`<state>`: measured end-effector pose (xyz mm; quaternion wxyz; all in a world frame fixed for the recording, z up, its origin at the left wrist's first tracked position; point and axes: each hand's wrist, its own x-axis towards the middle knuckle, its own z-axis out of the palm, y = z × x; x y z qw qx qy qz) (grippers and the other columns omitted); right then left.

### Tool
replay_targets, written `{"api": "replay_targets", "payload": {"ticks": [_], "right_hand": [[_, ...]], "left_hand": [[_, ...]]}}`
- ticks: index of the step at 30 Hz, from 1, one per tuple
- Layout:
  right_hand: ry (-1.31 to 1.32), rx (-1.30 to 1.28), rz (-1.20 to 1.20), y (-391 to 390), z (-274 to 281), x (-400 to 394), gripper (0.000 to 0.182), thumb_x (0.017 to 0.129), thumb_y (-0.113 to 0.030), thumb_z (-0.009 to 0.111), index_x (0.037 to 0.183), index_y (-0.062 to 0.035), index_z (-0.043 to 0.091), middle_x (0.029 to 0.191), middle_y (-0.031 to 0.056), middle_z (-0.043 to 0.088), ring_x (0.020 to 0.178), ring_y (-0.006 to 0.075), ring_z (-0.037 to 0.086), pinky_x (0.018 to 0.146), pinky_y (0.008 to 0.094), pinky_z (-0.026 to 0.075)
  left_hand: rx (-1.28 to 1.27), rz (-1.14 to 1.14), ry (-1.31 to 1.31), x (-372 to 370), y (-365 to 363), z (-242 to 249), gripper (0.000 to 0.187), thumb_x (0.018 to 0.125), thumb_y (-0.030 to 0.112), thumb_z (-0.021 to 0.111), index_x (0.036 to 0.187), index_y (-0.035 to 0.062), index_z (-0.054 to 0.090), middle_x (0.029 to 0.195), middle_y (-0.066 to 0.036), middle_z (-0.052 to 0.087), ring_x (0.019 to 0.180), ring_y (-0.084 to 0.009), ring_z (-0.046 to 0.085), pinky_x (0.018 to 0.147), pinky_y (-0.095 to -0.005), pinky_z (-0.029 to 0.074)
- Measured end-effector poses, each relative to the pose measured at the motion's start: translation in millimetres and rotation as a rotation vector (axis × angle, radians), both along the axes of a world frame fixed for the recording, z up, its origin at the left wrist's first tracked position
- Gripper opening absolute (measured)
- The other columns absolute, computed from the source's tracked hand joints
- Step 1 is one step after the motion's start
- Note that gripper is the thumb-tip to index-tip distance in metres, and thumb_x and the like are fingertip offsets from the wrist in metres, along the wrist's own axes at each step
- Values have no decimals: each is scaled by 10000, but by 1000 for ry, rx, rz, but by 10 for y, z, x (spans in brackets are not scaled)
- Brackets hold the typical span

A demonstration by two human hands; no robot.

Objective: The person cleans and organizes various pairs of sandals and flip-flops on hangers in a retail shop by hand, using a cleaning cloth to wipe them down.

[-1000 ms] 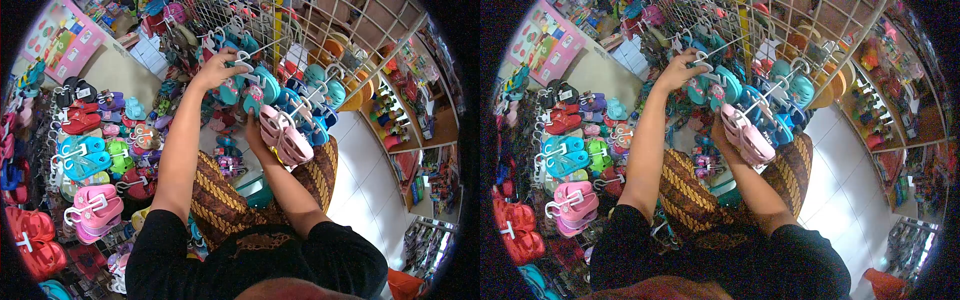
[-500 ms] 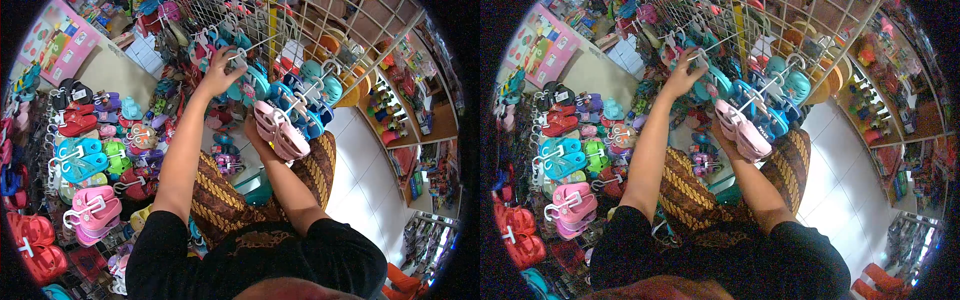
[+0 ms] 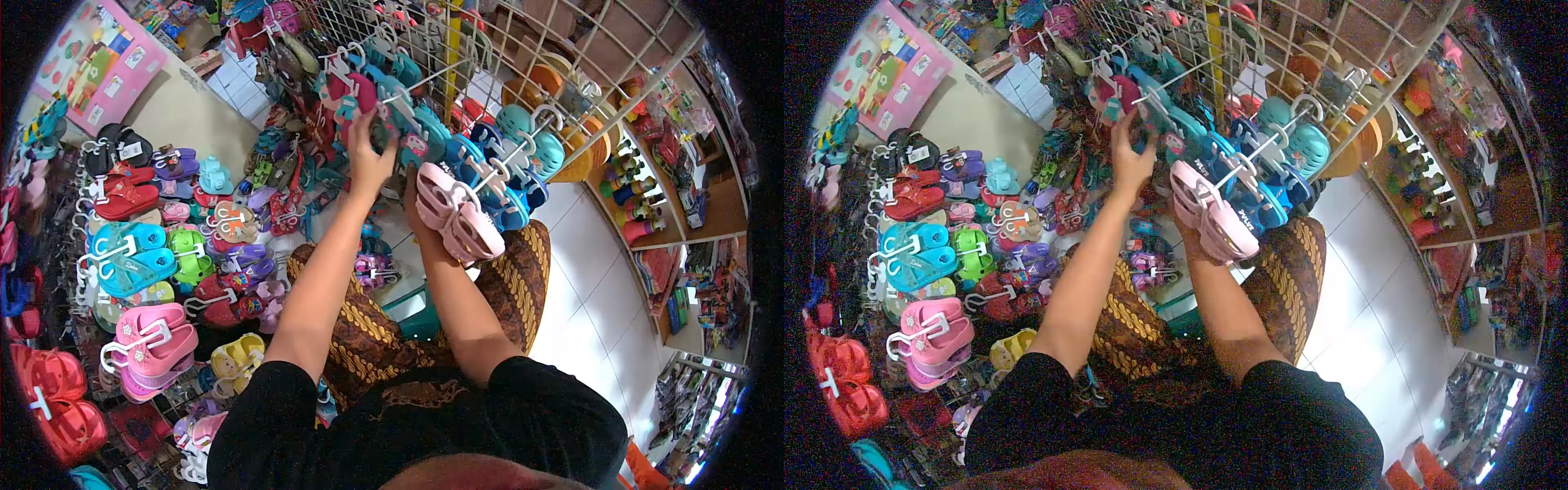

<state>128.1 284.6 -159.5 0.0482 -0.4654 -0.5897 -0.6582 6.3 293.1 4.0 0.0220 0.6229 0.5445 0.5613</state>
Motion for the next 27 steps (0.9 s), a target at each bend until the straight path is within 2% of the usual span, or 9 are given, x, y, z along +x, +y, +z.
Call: {"api": "replay_targets", "payload": {"ticks": [2, 3, 11, 14, 16, 18, 23, 27], "right_hand": [[-386, 189, -295, -23, -81, 74, 194, 895, -262, 574, 960, -90, 633, 845, 131, 631, 744, 287, 595, 626, 421, 487], [-426, 184, -309, -14, -92, 91, 195, 894, -262, 574, 960, -88, 633, 845, 133, 631, 745, 288, 596, 627, 421, 487], [-221, -55, -166, 67, -187, 184, 205, 893, -264, 575, 961, -79, 632, 843, 145, 634, 753, 300, 601, 635, 425, 488], [51, -284, 30, 80, -197, 305, 209, 892, -265, 575, 962, -76, 631, 842, 150, 635, 756, 305, 603, 639, 426, 489], [397, -553, 254, 48, -157, 372, 212, 891, -265, 576, 962, -74, 631, 842, 153, 635, 757, 308, 605, 641, 427, 489], [760, -781, 433, -23, -129, 474, 214, 891, -266, 576, 962, -71, 631, 841, 156, 636, 759, 311, 606, 643, 428, 489], [1005, -916, 493, -47, -102, 583, 221, 890, -267, 576, 963, -66, 630, 840, 164, 637, 764, 319, 609, 648, 430, 490], [1073, -955, 507, -7, -115, 616, 226, 889, -268, 577, 964, -61, 630, 839, 170, 638, 768, 325, 612, 653, 431, 490]], "left_hand": [[-9, -20, -1, 25, 20, 22, 598, 795, 165, 713, 1324, 57, 455, 1242, -213, 471, 1183, -376, 456, 1000, -430, 370], [-8, -9, -9, 36, 46, 17, 614, 792, 173, 721, 1329, 57, 448, 1241, -211, 471, 1178, -375, 460, 999, -430, 371], [-4, 38, 14, 26, 155, -3, 663, 768, 213, 750, 1331, 44, 443, 1230, -191, 513, 1157, -358, 485, 975, -426, 386], [-42, 14, 32, 9, 174, 34, 646, 761, 213, 751, 1313, 39, 465, 1208, -189, 535, 1140, -365, 494, 965, -427, 391], [-17, 4, 140, 12, 196, 76, 621, 761, 212, 749, 1295, 36, 485, 1192, -191, 543, 1121, -372, 501, 954, -428, 396], [-36, -54, 117, 70, 247, 141, 608, 760, 211, 753, 1280, 31, 497, 1194, -189, 547, 1119, -362, 512, 961, -426, 402], [-97, -68, 133, 253, 379, 202, 624, 765, 197, 752, 1303, 28, 484, 1260, -205, 526, 1175, -377, 490, 986, -432, 393], [-84, -55, 162, 414, 487, 270, 533, 798, 169, 702, 1268, 13, 506, 1172, -230, 554, 1114, -398, 504, 957, -449, 396]]}}
